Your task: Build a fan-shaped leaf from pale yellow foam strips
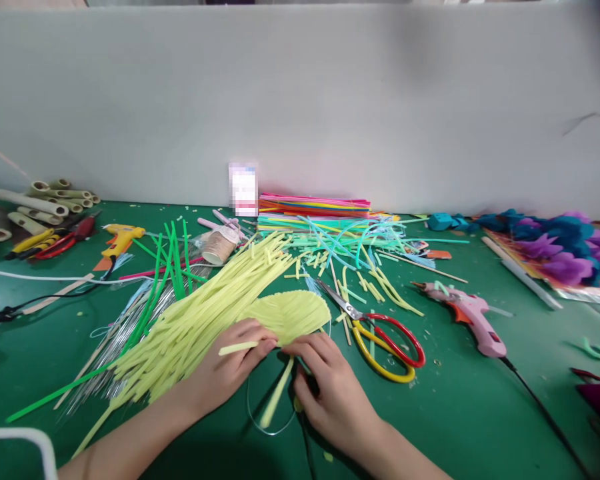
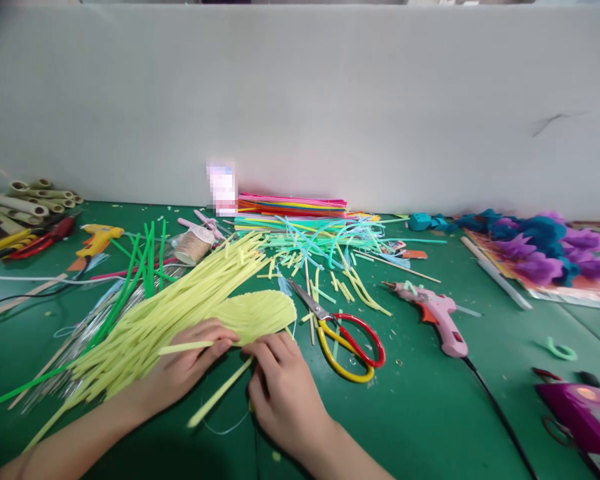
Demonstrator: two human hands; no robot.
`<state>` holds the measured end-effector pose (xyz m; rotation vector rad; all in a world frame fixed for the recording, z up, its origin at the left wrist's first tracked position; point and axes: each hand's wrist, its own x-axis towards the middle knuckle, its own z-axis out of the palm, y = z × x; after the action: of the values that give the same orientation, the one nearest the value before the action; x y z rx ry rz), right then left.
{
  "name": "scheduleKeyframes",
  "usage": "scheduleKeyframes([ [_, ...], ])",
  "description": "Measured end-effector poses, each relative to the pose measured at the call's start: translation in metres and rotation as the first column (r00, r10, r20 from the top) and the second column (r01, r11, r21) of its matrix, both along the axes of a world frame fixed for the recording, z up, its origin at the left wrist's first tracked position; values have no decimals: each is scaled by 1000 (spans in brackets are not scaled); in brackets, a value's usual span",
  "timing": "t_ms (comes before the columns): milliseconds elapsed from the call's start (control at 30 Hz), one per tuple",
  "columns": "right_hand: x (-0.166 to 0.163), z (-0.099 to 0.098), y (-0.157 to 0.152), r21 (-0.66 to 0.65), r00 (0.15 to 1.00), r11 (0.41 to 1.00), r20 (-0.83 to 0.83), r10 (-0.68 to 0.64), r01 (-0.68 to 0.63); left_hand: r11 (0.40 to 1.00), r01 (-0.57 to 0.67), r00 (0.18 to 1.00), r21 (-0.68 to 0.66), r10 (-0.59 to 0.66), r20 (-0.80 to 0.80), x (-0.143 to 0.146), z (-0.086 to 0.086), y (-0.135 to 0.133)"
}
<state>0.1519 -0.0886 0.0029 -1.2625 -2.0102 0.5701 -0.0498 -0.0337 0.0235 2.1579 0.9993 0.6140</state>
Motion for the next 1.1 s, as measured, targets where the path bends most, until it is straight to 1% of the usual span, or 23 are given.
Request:
scheduleKeyframes([
  [100,0,-2,1,5,1000,1000,10,17,-18,1000,7,1000,9,-8,15,-1,-4,3],
  [233,3,-5,4,-44,995,998,-83,-58,54,1000,-5,997,14,3,77,-1,-9,5],
  [333,5,-9,5,-67,991,993,-88,-100,95,1000,-6,995,-4,7,99,0,-11,6],
  [400,3,-11,5,-50,992,992,-54,-117,114,1000,3,996,0,-3,87,0,-12,7],
  [467,1,-13,5,-7,993,993,-10,-122,122,1000,7,998,13,-8,69,1,-12,7],
  [567,-3,-13,3,86,994,992,45,-99,95,997,38,998,63,-41,45,2,-9,7],
  [633,-4,-12,3,117,995,990,55,-80,73,992,82,997,98,-82,3,4,-5,6],
  [700,-4,-10,3,96,997,993,22,-72,69,987,112,992,118,-106,-62,5,-2,4],
  [767,-3,-9,3,52,995,995,-53,-83,86,982,101,991,161,-85,-104,7,-2,2],
  [867,-1,-8,3,8,985,995,-137,-100,102,966,112,990,232,-89,-109,7,-7,1],
  [967,-1,-9,3,11,991,998,-117,-67,69,962,117,990,245,-94,-103,7,-11,1],
  [1100,-3,-9,3,73,995,995,-79,-57,62,965,112,992,239,-92,-91,7,-11,2],
])
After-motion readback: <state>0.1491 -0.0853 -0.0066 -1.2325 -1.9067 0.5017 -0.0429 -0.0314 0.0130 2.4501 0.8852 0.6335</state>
